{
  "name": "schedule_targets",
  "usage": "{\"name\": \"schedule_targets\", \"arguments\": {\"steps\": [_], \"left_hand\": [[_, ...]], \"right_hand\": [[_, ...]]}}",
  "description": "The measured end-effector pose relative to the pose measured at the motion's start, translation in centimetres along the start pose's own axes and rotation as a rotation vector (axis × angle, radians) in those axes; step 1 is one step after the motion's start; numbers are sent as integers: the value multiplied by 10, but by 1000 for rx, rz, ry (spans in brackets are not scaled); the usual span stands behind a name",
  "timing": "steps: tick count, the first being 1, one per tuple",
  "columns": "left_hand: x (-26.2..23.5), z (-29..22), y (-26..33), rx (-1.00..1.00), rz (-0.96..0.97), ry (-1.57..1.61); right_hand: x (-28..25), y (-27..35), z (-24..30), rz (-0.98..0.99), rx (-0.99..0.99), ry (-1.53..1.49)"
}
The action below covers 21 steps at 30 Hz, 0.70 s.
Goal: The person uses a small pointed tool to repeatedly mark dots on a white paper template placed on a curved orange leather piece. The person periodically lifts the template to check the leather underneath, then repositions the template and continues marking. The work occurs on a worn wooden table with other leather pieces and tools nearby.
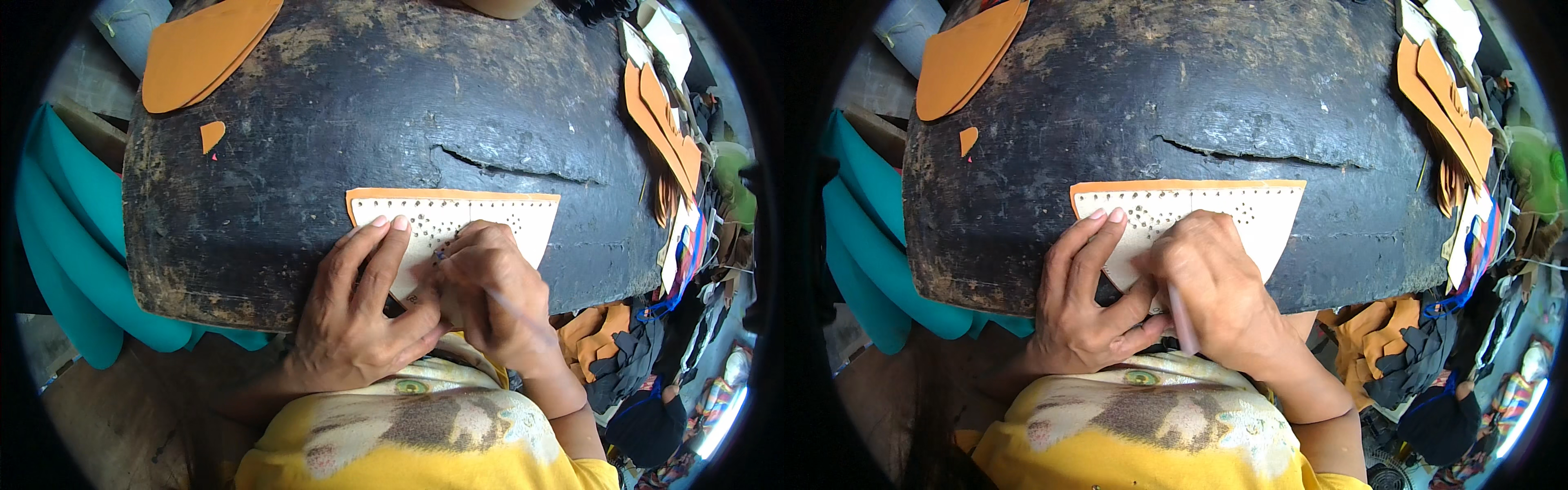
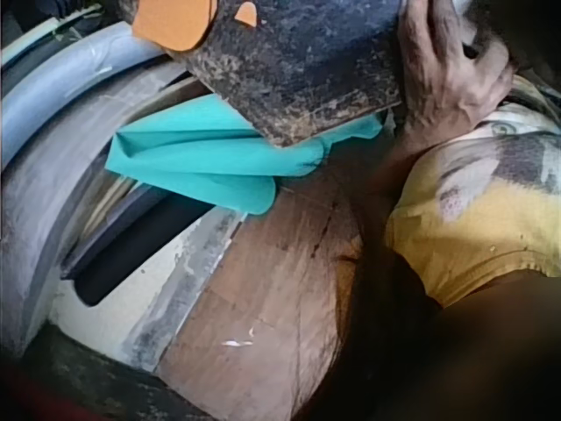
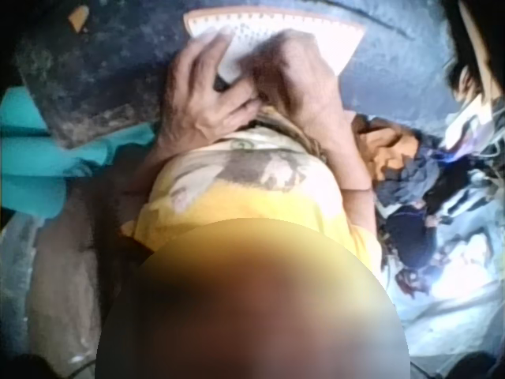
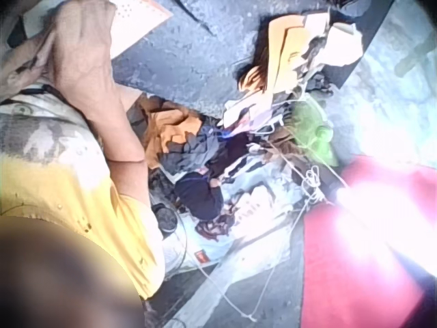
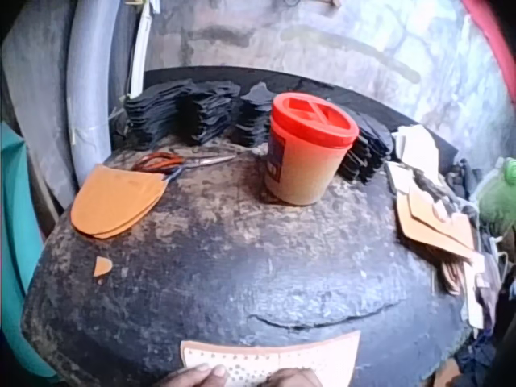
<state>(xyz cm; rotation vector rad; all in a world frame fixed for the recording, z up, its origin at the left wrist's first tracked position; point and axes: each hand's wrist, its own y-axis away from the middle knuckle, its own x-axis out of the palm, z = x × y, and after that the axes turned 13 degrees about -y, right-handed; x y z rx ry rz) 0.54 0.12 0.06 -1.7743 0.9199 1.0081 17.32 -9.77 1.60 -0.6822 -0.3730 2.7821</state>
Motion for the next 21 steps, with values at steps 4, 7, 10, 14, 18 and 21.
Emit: {"name": "schedule_targets", "arguments": {"steps": [4, 7, 10, 14, 18, 21], "left_hand": [[-1, 1, 0, 4, 15, 8], [-2, 1, 2, -3, 20, 13], [0, 1, 1, 6, 9, 14], [-2, 1, 1, 5, 37, 13], [-2, 1, 1, 2, 29, 17], [-2, 1, 1, 8, 32, 12]], "right_hand": [[0, 0, -1, -140, 72, -190], [0, 0, 0, -175, 110, -197], [-4, 1, -1, 3, -32, 31], [-4, 1, -2, -135, 52, -113], [-3, 1, -2, -171, 134, -129], [-4, -2, -3, -103, 49, -39]]}}
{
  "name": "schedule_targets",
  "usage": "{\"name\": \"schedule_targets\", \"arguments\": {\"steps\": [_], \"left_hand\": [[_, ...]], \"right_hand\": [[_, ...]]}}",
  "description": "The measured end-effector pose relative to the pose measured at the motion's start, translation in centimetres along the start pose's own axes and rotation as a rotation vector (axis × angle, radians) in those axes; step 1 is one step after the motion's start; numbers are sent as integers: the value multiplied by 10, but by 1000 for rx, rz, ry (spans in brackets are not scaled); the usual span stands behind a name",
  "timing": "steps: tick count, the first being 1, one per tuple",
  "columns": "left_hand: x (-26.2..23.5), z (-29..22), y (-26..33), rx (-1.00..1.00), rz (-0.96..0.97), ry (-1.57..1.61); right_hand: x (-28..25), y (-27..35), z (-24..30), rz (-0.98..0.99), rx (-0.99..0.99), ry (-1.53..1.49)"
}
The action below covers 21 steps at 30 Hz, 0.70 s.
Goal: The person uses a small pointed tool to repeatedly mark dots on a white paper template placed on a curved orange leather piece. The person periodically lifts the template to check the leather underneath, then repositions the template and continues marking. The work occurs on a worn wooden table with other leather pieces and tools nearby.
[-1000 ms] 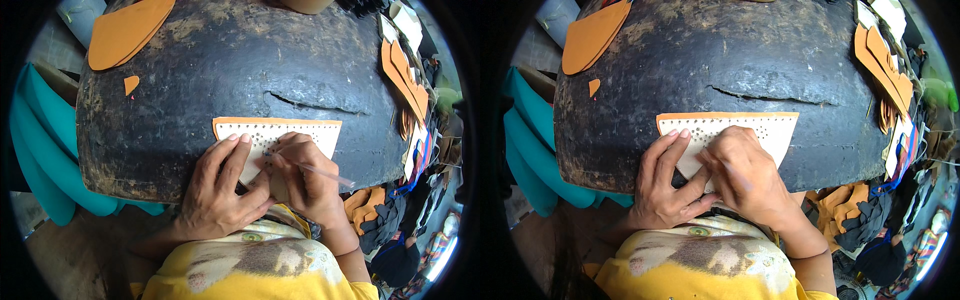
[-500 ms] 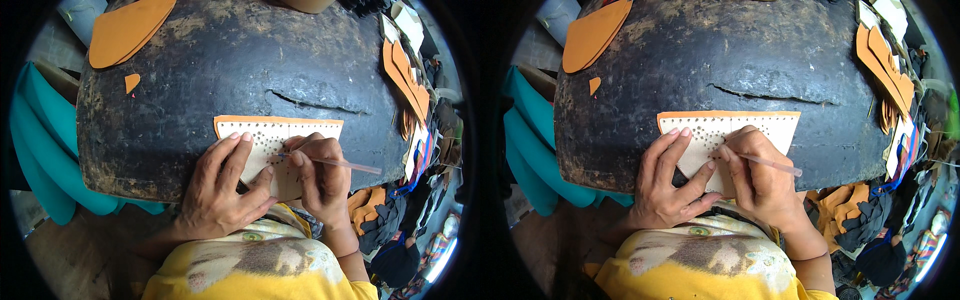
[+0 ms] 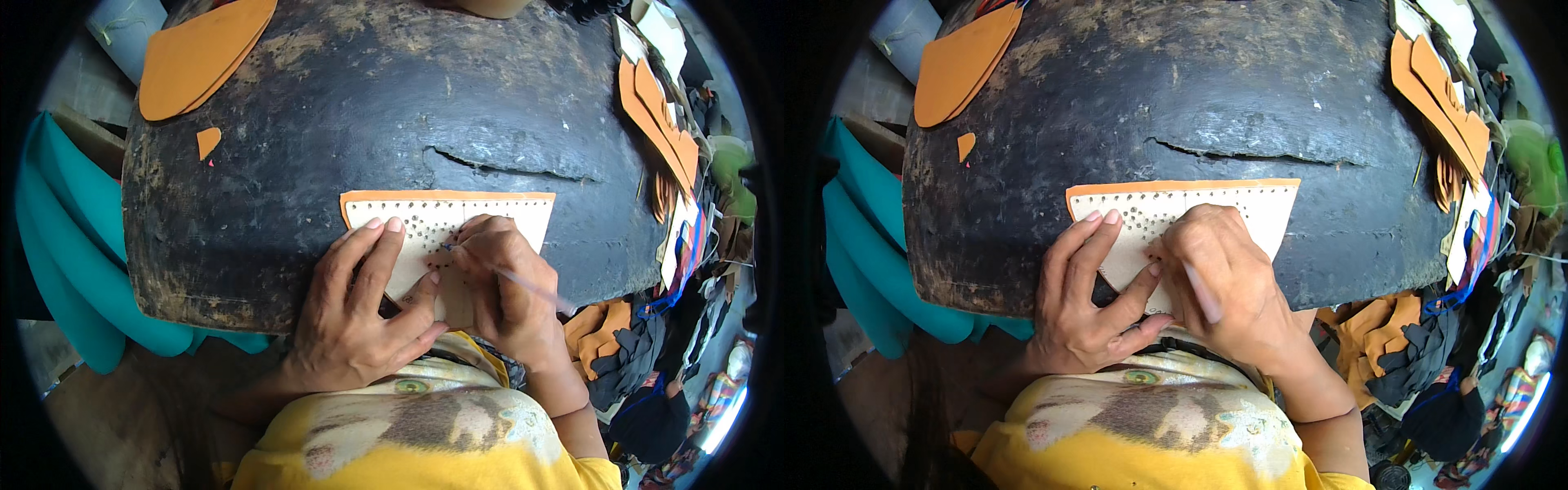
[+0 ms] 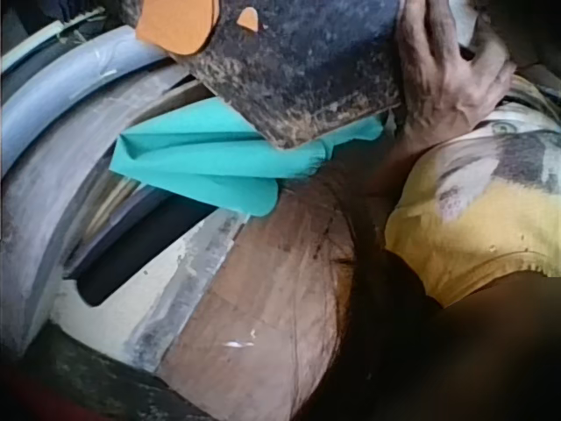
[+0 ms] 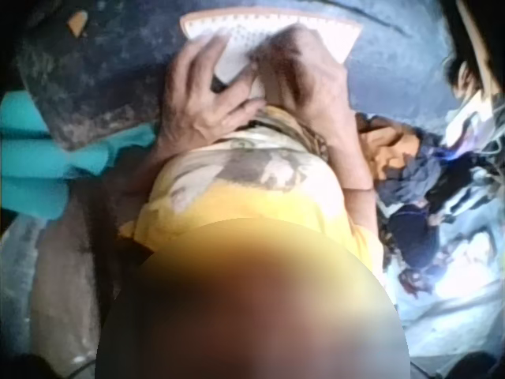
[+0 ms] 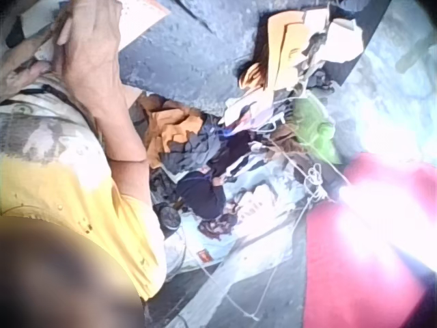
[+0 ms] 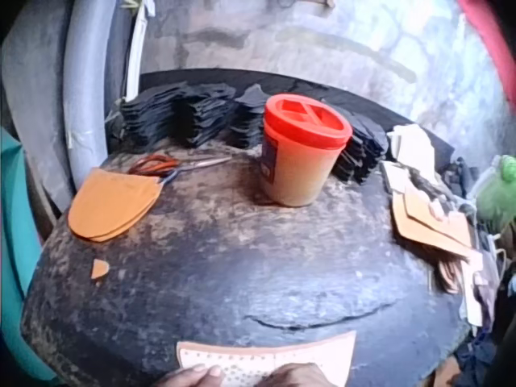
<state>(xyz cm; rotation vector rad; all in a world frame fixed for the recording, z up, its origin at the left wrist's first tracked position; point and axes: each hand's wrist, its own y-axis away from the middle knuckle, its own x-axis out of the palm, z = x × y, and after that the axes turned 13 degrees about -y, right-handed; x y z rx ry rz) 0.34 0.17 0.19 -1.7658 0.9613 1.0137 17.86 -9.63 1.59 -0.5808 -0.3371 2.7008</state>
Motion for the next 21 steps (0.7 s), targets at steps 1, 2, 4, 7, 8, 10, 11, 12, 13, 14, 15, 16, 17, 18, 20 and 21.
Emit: {"name": "schedule_targets", "arguments": {"steps": [1, 2, 4, 7, 8, 10, 11, 12, 13, 14, 15, 16, 17, 18, 20, 21], "left_hand": [[-1, 0, 0, 4, 2, -2], [-1, 1, 0, 0, 4, 6], [0, 1, 0, -1, 4, -5], [0, 0, 1, 7, 1, 3], [0, 1, 0, 8, 0, 13], [0, 1, 0, 20, 7, 2], [0, 2, 0, 20, 12, 12], [0, 2, 0, 24, 14, -10], [-1, 2, 0, 27, 19, -19], [-1, 2, 1, 25, 27, -17], [-1, 2, 1, 28, 25, -25], [-1, 2, 1, 26, 24, -26], [0, 2, 1, 18, 26, -19], [0, 2, 1, 19, 24, -29], [0, 1, 1, 12, 26, -24], [0, 1, 1, 17, 21, -32]], "right_hand": [[-1, -1, 0, -1, 11, -22], [-1, -1, 0, -7, -1, -10], [-3, -1, 1, 50, -58, 62], [-4, 1, 2, -15, 51, -53], [-5, 2, 2, -57, 117, -127], [-8, 1, 1, -143, 111, -119], [-9, 1, 0, -180, 134, -111], [-9, 0, 0, -154, 123, -104], [-9, -1, -1, -137, 97, -105], [-9, -2, -1, -120, 62, -110], [-8, -4, -1, -101, 68, -84], [-6, -5, -1, -79, 59, -62], [-5, -6, -1, -56, 49, -41], [-4, -6, 1, 3, 51, 32], [-3, -8, 2, 43, -34, 103], [-3, -9, 2, 59, -11, 89]]}}
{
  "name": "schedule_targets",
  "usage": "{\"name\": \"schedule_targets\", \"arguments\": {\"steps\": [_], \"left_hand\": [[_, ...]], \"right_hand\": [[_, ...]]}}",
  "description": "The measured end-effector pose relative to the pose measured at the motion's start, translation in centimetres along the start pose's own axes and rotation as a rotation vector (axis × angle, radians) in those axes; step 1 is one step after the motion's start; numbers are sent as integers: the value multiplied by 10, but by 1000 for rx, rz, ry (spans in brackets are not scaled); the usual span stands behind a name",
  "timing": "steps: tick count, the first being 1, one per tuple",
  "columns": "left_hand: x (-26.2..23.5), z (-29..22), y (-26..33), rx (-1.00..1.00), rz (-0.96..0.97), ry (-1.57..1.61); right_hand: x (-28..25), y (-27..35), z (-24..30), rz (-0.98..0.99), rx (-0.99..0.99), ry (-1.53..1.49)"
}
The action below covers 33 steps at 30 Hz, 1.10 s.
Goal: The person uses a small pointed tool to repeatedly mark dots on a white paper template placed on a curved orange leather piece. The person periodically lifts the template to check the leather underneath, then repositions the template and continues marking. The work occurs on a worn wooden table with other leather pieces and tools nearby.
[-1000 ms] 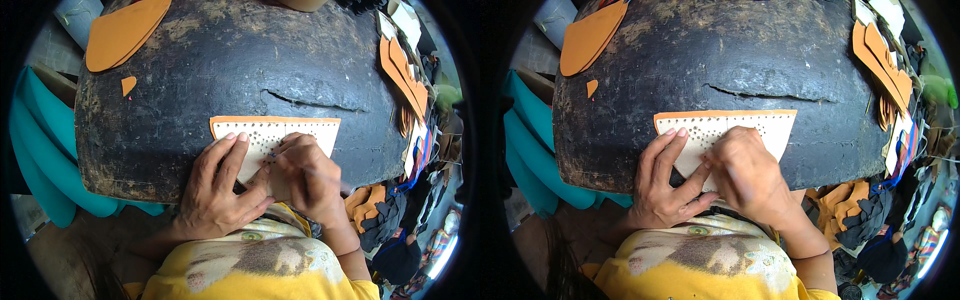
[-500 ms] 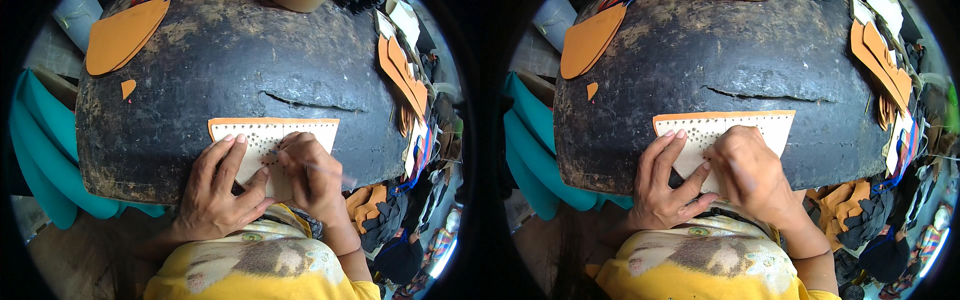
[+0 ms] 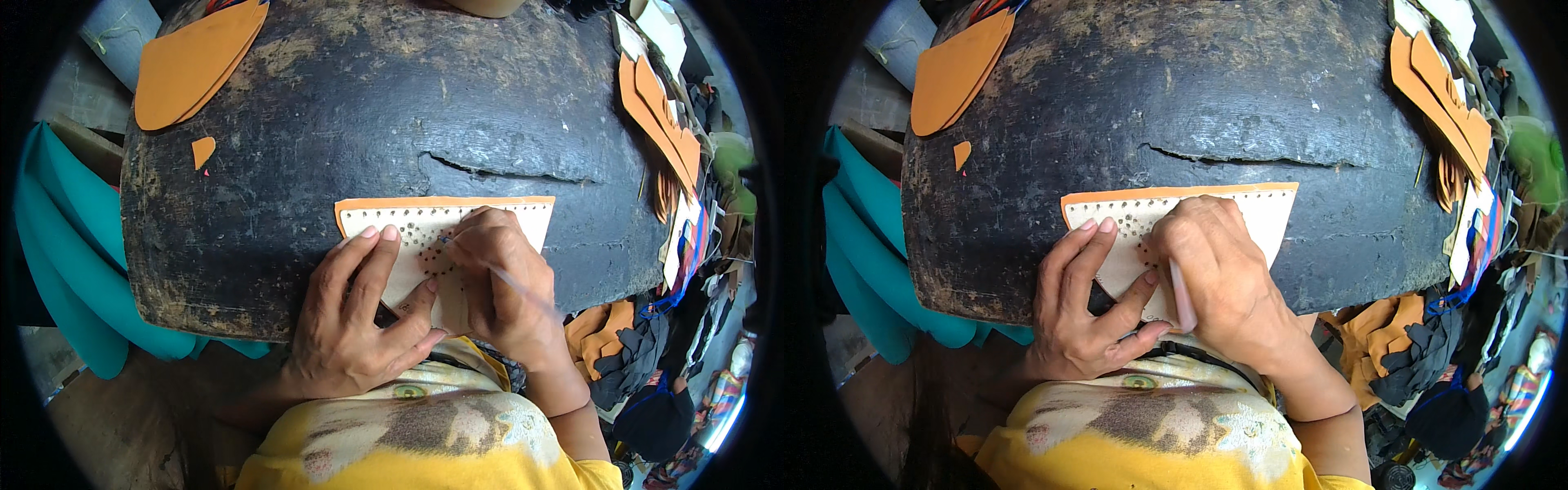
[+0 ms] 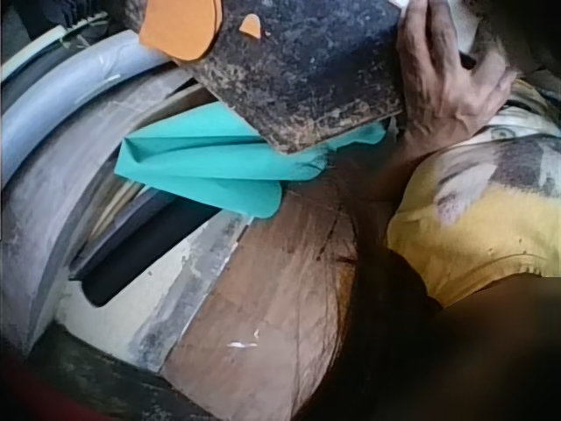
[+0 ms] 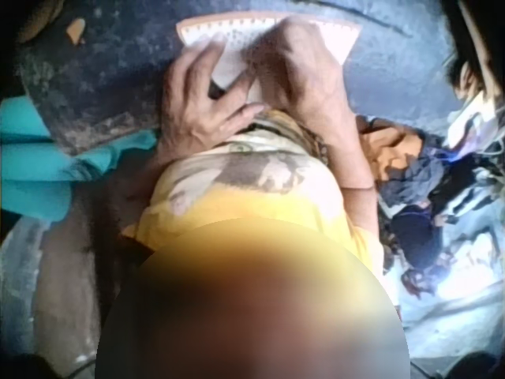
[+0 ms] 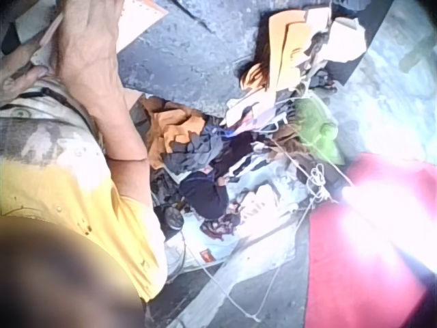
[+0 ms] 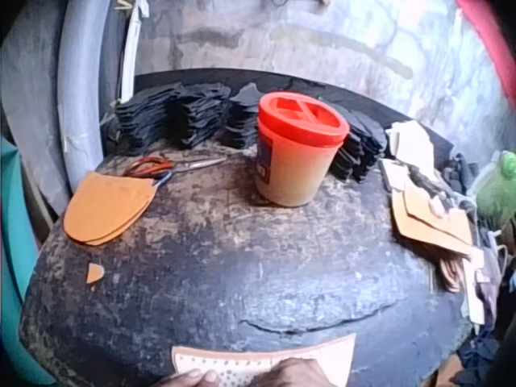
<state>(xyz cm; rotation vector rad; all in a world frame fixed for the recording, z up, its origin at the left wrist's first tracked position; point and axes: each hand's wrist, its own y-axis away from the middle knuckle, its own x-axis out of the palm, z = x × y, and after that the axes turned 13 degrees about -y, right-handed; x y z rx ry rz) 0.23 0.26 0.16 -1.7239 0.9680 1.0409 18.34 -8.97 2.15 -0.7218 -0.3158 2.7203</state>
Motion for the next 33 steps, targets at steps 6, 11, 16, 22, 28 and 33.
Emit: {"name": "schedule_targets", "arguments": {"steps": [6, 11, 16, 22, 28, 33], "left_hand": [[0, 0, 0, -4, 0, -6], [1, 1, 0, 8, -17, -2], [3, 0, 1, 8, -40, 7], [1, 1, 1, 8, -22, 10], [1, 1, 1, 13, -17, 2], [1, 0, 0, 10, 1, -16]], "right_hand": [[1, -3, 0, 17, -15, -29], [3, -4, 3, -66, 175, -205], [5, -5, -2, -49, 1, -65], [-10, 5, -7, -209, 75, -190], [-4, 8, -4, -144, 139, -186], [-7, 8, -7, -93, 8, -68]]}}
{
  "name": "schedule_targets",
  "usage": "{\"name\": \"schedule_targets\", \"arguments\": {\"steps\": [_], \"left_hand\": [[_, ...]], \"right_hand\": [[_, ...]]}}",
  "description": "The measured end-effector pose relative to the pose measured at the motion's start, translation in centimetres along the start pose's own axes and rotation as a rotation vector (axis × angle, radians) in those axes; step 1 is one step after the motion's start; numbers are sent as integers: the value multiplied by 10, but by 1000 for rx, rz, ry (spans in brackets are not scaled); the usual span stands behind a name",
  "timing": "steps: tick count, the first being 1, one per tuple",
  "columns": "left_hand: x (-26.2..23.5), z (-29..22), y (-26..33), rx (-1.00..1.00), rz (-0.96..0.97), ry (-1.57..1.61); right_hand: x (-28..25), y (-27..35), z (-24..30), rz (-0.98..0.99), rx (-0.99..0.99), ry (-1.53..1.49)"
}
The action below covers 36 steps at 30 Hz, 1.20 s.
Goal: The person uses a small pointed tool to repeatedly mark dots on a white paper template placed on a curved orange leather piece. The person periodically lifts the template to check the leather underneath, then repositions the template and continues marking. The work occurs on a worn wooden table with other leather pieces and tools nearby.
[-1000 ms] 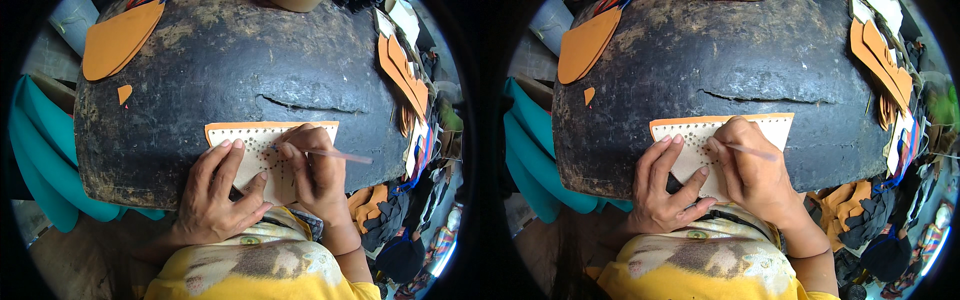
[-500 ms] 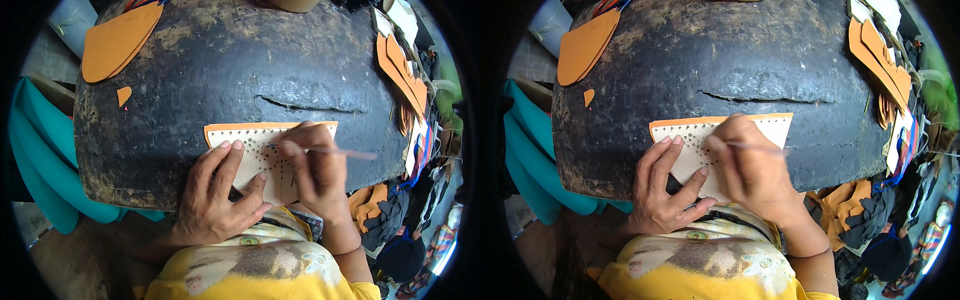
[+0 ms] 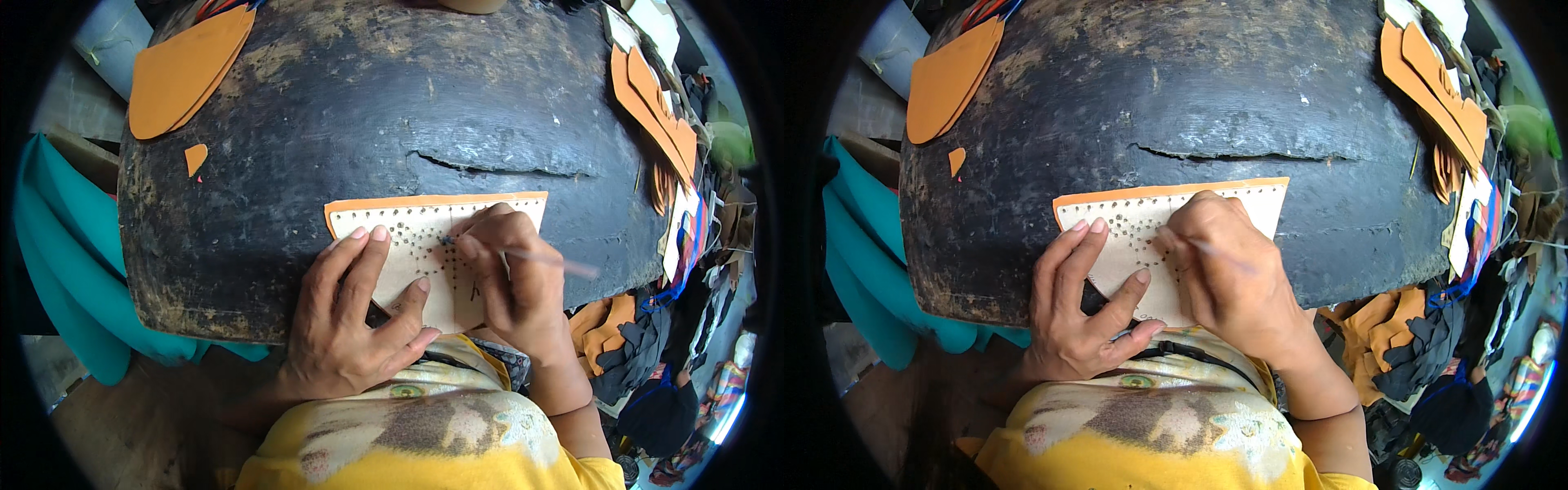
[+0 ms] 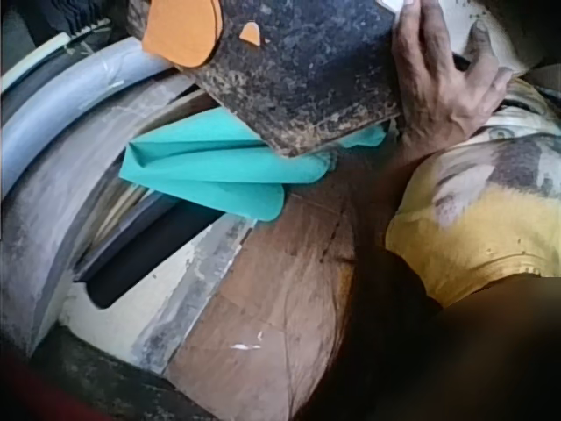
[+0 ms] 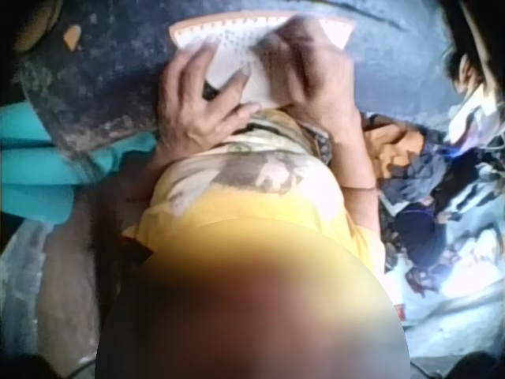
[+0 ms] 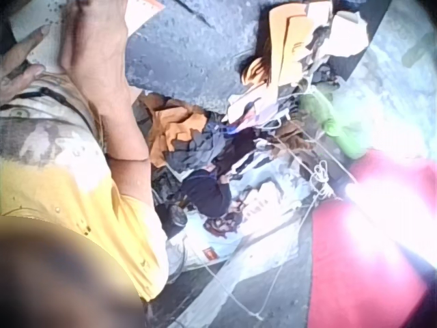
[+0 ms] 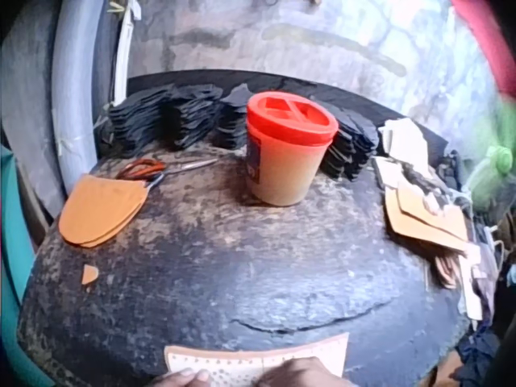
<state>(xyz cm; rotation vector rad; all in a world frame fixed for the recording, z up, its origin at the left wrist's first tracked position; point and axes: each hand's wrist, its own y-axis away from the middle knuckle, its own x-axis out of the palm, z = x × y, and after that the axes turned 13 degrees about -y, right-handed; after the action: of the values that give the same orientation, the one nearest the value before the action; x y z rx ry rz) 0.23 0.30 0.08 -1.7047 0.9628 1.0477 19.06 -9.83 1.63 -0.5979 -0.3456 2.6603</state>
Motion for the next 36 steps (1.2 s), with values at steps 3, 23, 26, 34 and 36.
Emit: {"name": "schedule_targets", "arguments": {"steps": [3, 23, 26, 34, 36], "left_hand": [[-1, 0, 1, -2, 12, 6], [-1, 0, 1, -9, 21, 24], [-1, 1, 1, -1, 12, 23], [0, 1, 1, 10, 1, 14], [-1, 1, 0, 14, 6, 7]], "right_hand": [[-2, 2, -2, -117, 42, -123], [-4, 3, 2, 87, -50, 105], [-5, 3, 4, 26, 45, -21], [-4, 8, 3, 89, -25, 13], [-3, 9, 3, 41, 49, -67]]}}
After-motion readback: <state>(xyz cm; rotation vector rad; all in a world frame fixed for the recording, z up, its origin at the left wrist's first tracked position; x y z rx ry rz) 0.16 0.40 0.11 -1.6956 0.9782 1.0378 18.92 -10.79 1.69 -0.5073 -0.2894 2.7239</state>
